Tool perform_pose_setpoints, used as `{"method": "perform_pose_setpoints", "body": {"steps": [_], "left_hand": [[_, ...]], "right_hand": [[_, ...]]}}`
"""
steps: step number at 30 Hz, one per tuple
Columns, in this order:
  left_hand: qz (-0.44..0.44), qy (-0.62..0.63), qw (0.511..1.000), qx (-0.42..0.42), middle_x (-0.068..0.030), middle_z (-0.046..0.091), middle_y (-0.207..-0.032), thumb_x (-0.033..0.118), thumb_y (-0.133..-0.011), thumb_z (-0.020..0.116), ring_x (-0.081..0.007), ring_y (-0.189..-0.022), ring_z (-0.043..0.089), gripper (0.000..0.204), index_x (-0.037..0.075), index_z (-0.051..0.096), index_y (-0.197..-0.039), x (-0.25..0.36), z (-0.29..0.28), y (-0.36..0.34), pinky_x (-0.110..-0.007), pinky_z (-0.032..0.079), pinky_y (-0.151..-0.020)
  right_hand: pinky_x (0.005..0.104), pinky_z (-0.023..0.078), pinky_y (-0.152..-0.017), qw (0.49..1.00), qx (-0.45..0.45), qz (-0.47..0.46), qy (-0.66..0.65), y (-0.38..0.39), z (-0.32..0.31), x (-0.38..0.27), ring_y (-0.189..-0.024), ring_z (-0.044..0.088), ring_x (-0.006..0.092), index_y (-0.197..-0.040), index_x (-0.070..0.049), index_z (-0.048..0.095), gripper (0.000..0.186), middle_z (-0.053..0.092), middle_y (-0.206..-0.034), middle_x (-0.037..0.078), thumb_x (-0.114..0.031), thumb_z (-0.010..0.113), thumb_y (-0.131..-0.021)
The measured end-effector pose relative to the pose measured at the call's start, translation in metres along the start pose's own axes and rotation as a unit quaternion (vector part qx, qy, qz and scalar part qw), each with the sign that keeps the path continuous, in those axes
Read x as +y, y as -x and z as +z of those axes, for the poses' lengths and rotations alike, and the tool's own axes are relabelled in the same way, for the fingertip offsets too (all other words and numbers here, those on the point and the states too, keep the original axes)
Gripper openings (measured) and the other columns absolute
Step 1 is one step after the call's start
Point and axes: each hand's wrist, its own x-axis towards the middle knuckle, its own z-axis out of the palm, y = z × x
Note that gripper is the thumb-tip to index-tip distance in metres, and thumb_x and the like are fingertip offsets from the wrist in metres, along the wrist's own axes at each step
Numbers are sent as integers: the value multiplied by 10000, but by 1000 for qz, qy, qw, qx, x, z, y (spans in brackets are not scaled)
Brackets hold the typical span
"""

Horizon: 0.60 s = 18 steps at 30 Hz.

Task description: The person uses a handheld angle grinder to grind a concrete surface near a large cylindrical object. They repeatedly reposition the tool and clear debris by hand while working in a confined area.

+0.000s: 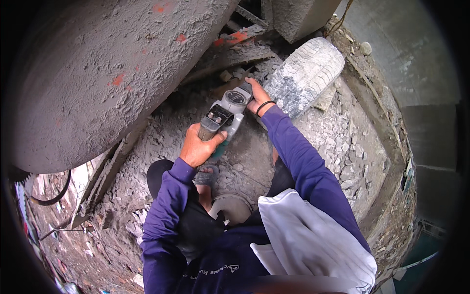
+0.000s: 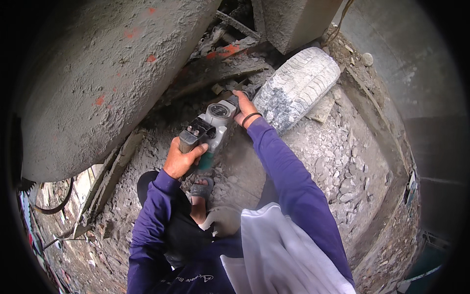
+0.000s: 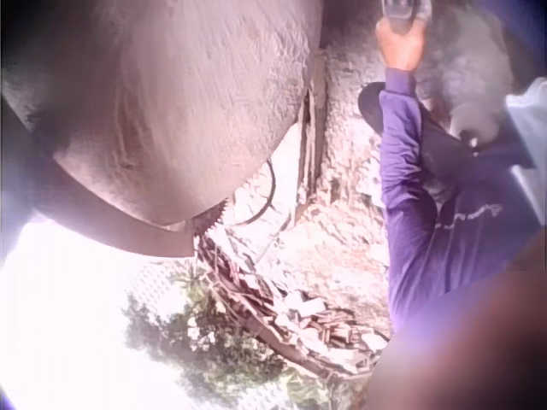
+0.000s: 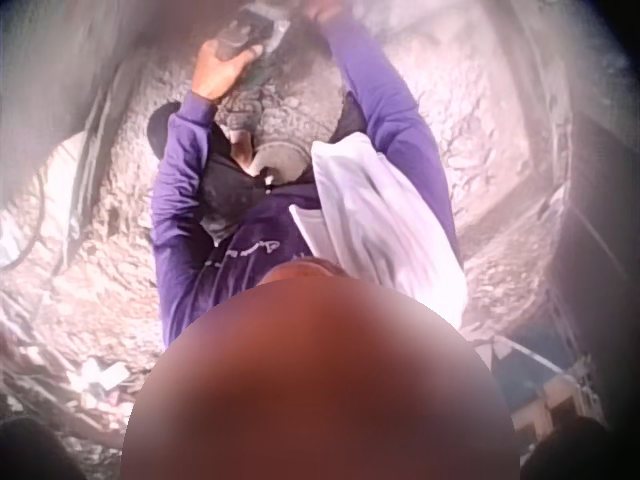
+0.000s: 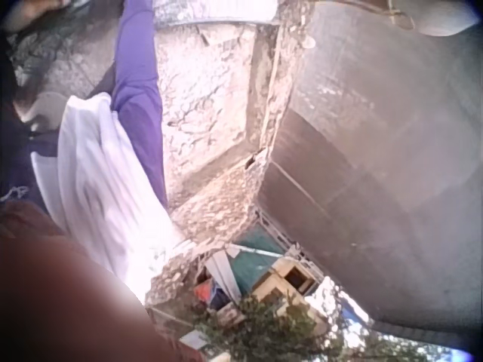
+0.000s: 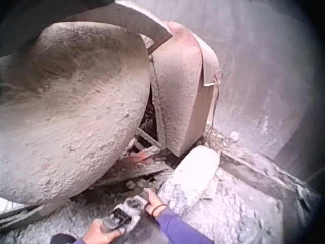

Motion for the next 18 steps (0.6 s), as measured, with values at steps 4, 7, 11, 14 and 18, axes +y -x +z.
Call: {"method": "perform_pose_setpoints", "body": {"steps": [4, 7, 11, 14, 18], "left_hand": [[21, 2, 1000, 9, -90, 763, -813, 226, -889, 807, -155, -732, 693, 284, -32, 762, -997, 46, 13, -5, -353, 549, -708], [69, -42, 997, 1, -175, 759, -815, 230, -879, 798, -227, -750, 730, 295, -44, 754, -978, 70, 25, -16, -384, 554, -733], [24, -40, 999, -23, -132, 733, -770, 232, -868, 792, -213, -715, 702, 296, -47, 736, -950, 88, 24, -38, -373, 537, -703], [7, -2, 1000, -20, -28, 643, -679, 196, -876, 773, -151, -605, 612, 238, -33, 709, -887, 97, 8, -49, -343, 482, -588], [0, 21, 1000, -22, -23, 604, -619, 174, -893, 753, -111, -491, 547, 216, -1, 675, -794, 87, -8, -54, -319, 415, -474]], "right_hand": [[448, 601, -890, 999, -27, 18, 3, 26, 14, -23, -875, 719, 266, -988, -99, 674, 245, 729, -933, 81, -342, 706, -993], [432, 607, -883, 999, -33, -23, -10, 15, -2, -32, -893, 736, 271, -1019, -86, 704, 314, 766, -991, 103, -399, 682, -1000], [494, 528, -1044, 998, -56, -29, -8, 2, -8, -41, -1085, 702, 313, -1157, -83, 687, 451, 741, -1166, 139, -502, 644, -996], [556, 431, -1143, 998, -62, -19, -4, 34, 32, -35, -1272, 625, 328, -1336, -86, 661, 631, 678, -1380, 150, -613, 578, -1000], [621, 406, -1127, 998, -54, 24, 22, 15, 20, -32, -1289, 614, 347, -1389, -135, 623, 650, 669, -1397, 122, -642, 580, -984]]}}
